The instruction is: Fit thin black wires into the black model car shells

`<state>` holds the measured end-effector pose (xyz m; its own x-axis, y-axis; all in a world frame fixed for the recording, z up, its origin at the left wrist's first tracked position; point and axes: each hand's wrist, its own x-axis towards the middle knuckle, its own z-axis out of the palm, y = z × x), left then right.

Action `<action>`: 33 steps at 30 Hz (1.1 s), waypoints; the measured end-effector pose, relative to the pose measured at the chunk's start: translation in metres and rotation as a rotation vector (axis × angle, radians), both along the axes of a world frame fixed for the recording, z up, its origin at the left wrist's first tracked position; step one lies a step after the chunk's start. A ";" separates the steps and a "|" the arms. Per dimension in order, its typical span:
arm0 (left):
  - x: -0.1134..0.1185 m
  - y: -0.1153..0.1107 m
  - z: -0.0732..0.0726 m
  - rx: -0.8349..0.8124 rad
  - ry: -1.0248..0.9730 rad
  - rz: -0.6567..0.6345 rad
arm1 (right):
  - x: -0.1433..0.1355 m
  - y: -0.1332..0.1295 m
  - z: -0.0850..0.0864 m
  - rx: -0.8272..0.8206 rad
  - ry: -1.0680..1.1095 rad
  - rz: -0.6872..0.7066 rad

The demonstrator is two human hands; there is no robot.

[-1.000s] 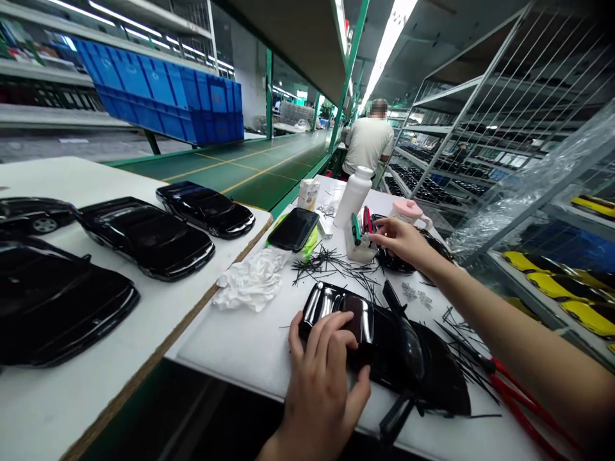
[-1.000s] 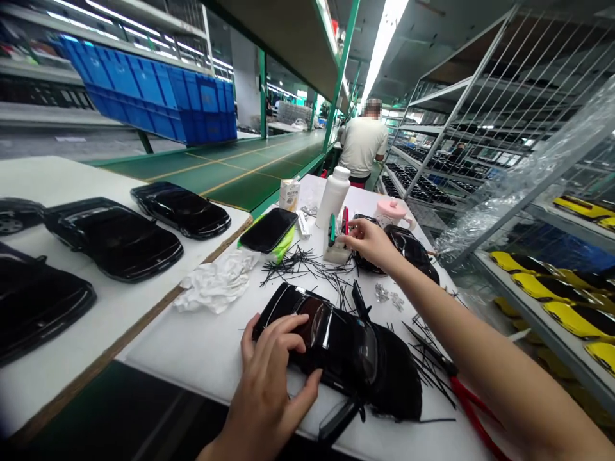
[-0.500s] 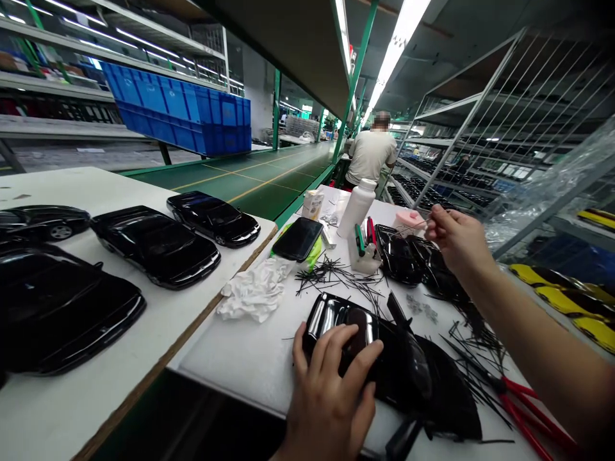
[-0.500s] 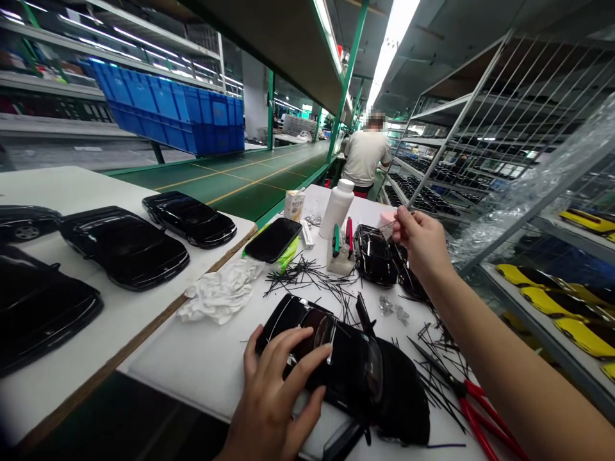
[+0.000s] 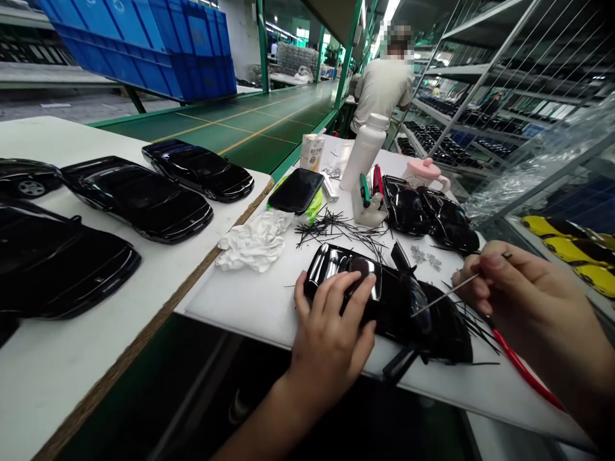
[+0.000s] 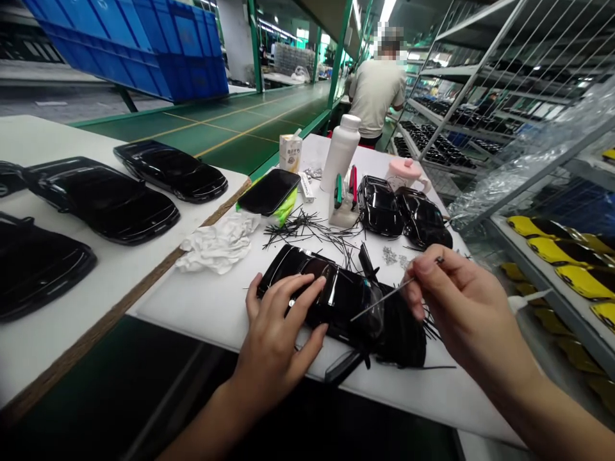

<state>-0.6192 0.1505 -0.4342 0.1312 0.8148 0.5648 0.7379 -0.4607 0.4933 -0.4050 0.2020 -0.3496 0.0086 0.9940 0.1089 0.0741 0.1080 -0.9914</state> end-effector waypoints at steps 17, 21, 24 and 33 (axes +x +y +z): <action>0.000 0.000 0.001 -0.009 0.009 -0.001 | -0.003 -0.025 -0.020 0.395 -0.451 0.192; 0.000 0.000 0.001 -0.015 0.020 0.001 | -0.003 -0.025 -0.023 0.417 -0.503 0.198; 0.000 0.000 0.001 -0.017 0.012 -0.007 | -0.004 -0.025 -0.023 0.417 -0.520 0.214; 0.000 0.000 0.001 -0.009 0.008 0.001 | -0.004 -0.023 -0.023 0.445 -0.587 0.218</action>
